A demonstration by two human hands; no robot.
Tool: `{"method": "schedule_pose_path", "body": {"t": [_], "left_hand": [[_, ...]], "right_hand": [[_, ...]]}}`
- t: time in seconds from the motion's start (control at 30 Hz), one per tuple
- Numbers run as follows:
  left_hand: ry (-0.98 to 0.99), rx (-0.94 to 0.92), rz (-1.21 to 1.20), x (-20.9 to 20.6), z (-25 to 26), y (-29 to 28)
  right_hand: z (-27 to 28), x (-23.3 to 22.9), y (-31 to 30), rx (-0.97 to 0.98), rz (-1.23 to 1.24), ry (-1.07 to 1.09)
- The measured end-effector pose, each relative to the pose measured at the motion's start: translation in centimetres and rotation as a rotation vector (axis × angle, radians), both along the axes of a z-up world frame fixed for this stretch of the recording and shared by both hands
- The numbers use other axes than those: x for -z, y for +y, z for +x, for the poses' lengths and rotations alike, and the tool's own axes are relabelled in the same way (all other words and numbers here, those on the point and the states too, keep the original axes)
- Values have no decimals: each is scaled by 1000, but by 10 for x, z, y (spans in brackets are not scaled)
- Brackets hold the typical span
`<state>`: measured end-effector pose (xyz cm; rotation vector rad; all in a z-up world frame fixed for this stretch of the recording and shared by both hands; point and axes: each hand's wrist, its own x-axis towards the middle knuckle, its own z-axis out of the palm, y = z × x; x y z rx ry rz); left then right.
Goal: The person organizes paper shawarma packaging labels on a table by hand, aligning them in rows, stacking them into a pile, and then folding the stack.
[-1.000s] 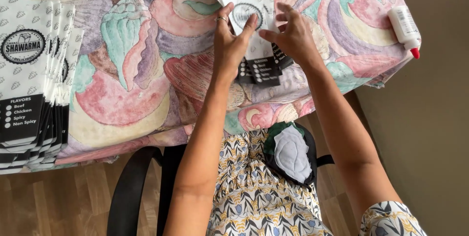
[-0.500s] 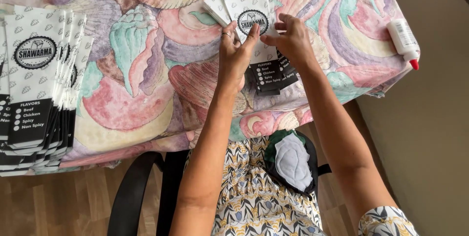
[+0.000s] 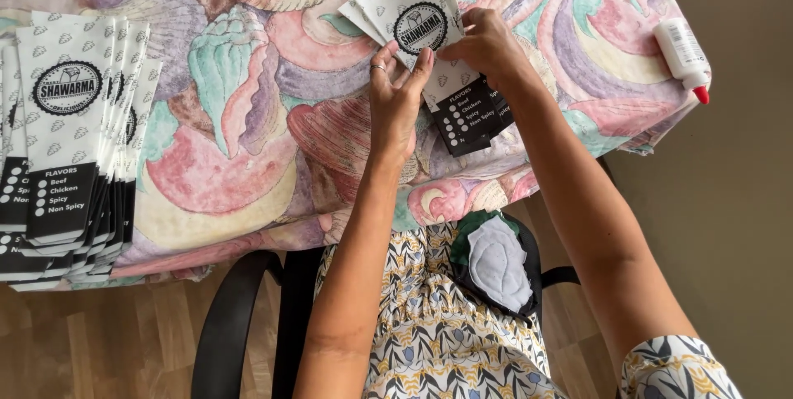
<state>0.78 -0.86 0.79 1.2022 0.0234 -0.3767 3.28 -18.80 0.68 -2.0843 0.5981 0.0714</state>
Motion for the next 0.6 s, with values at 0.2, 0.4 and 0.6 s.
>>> {"method": "schedule_pose_path", "body": {"t": [0.2, 0.4, 0.6], "left_hand": [[-847, -282, 385, 18, -68, 16], [-858, 111, 218, 70, -165, 23], [-1139, 508, 483, 171, -196, -1]], "right_hand": [[-90, -16, -8, -218, -387, -610], [-253, -12, 26, -191, -214, -471], [-359, 128, 56, 22, -304, -188]]}}
